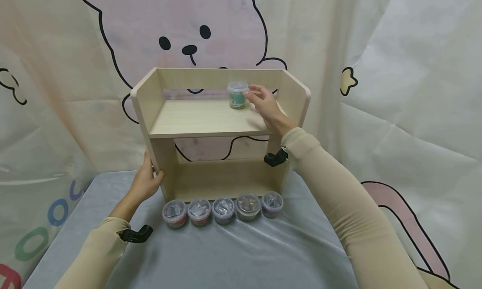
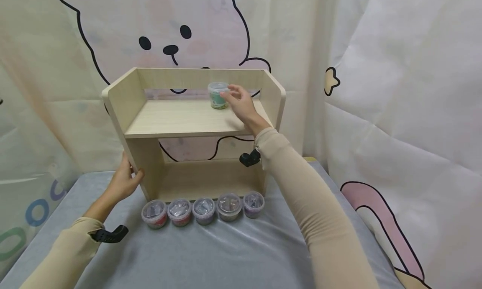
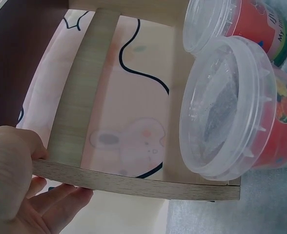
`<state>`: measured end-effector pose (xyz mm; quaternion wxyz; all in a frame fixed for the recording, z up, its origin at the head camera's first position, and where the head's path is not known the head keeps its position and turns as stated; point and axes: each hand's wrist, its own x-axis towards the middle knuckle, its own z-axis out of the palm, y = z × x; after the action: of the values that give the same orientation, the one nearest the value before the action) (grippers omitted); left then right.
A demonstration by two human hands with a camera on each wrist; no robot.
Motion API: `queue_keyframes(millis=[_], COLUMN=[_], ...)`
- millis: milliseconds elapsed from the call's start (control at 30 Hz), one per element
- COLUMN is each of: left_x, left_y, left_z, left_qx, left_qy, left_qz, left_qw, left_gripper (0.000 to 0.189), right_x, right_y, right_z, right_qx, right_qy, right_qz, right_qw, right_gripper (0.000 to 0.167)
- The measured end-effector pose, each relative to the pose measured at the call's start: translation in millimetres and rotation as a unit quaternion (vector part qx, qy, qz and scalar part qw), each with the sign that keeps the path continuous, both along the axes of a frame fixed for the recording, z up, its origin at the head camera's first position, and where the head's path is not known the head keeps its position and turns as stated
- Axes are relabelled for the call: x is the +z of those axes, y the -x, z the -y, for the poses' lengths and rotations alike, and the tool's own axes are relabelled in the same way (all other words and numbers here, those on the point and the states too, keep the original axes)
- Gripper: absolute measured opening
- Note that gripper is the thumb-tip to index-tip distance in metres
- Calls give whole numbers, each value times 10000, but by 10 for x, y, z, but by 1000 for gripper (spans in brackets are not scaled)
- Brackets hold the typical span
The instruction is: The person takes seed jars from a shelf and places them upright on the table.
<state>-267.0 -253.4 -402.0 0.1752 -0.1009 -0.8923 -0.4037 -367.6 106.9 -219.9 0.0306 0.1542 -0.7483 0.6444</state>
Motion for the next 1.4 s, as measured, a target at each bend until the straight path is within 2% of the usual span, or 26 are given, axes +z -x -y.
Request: queue_keyframes(millis=[200, 533, 700, 833, 967, 1067, 1200, 1400], left_x=[-5, -3, 12, 9, 1, 7, 11, -8], left_y=[11, 12, 6, -21, -63, -67, -55, -50], left_z=[-9, -33, -38, -40, -26, -23, -28, -37], left_qx=[-1, -20, 23, 101, 252, 235, 231, 268], left_qy=[70, 85, 137, 351, 602, 670, 600, 586], left_qz=[-82, -79, -31, -18, -21, 40, 76, -52], left_qw=[9999, 9999, 9999, 9993, 9979, 9975, 9979, 9979], left_gripper=[89, 89, 89, 86, 84, 84, 85, 85], right_x=[16, -7, 2, -7, -38, -54, -58, -82], right_y=[122, 279, 282, 265, 236, 229, 241, 221], right_z=[88, 148, 170, 225, 316, 371, 397, 374], right_qx=[-523, -860, -888, -1011, -1014, -1102, -1268, -1135], right_qy=[-475, 224, 64, -75, -459, -687, -590, -303], right_qz=[132, 463, 493, 530, 502, 357, 228, 242], right_qw=[9974, 9950, 9948, 9934, 9925, 9909, 9899, 9928], right_gripper=[66, 72, 81, 84, 87, 87, 83, 72])
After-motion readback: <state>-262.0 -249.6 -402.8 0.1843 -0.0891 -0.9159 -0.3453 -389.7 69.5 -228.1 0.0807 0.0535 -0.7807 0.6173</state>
